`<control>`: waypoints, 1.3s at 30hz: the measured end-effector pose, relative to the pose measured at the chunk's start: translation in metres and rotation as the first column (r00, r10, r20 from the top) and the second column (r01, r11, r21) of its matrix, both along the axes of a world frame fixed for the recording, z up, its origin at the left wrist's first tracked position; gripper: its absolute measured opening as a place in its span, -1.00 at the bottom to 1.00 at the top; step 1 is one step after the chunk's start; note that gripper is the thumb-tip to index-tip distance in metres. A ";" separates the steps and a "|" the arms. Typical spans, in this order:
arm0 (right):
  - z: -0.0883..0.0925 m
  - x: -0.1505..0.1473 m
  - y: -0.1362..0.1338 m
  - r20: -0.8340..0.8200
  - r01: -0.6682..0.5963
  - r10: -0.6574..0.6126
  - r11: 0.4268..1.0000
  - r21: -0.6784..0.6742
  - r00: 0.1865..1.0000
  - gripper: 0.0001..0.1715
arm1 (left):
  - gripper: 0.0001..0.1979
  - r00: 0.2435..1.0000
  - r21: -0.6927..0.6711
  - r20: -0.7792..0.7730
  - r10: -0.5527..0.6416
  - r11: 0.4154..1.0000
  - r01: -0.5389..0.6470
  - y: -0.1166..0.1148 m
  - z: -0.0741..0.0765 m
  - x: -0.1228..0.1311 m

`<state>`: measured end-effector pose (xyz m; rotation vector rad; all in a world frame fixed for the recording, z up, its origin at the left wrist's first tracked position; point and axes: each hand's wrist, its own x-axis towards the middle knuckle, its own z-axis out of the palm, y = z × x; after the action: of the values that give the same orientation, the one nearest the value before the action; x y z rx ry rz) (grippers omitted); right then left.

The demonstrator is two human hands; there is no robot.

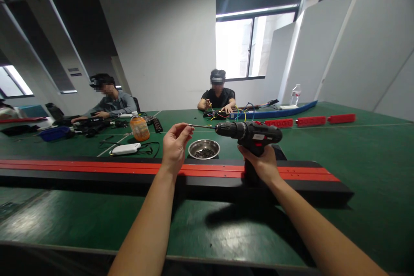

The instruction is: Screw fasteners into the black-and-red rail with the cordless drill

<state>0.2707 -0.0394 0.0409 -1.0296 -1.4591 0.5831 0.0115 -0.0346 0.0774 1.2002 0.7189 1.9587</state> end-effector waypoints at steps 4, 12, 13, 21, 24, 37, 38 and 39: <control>0.003 -0.002 -0.002 0.005 0.034 -0.034 0.999 0.008 0.999 -0.60 | -0.66 0.986 0.013 0.133 -0.100 0.995 0.099 -0.006 0.007 -0.001; 0.000 -0.004 -0.002 0.014 0.087 -0.087 0.996 0.013 0.996 -0.62 | -0.80 0.973 0.049 0.148 -0.178 0.984 0.172 -0.019 0.017 0.004; -0.001 -0.004 -0.002 0.021 0.088 -0.088 0.996 0.012 0.996 -0.62 | -0.81 0.971 0.050 0.154 -0.181 0.983 0.176 -0.020 0.018 0.006; -0.001 -0.003 -0.002 0.048 0.075 -0.076 0.997 0.029 0.996 -0.63 | -0.79 0.972 0.063 0.146 -0.181 0.983 0.174 -0.023 0.022 0.012; 0.000 -0.003 -0.002 0.047 0.077 -0.078 0.997 0.030 0.996 -0.62 | -0.77 0.971 0.074 0.160 -0.179 0.983 0.169 -0.024 0.022 0.011; 0.001 -0.005 -0.003 0.043 0.102 -0.102 0.995 0.014 0.994 -0.55 | -0.70 0.995 0.134 0.089 0.049 0.989 -0.060 -0.018 0.022 0.012; 0.000 -0.005 -0.003 0.044 0.103 -0.103 0.995 0.015 0.994 -0.55 | -0.70 0.994 0.137 0.086 0.062 0.988 -0.073 -0.017 0.022 0.012; -0.001 -0.005 -0.003 0.044 0.107 -0.108 0.994 0.017 0.993 -0.55 | -0.70 0.993 0.138 0.090 0.070 0.987 -0.082 -0.015 0.021 0.012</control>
<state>0.2661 -0.0424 0.0403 -1.1089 -1.4356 0.4744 0.0239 -0.0499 0.0987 1.1789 0.5982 2.1410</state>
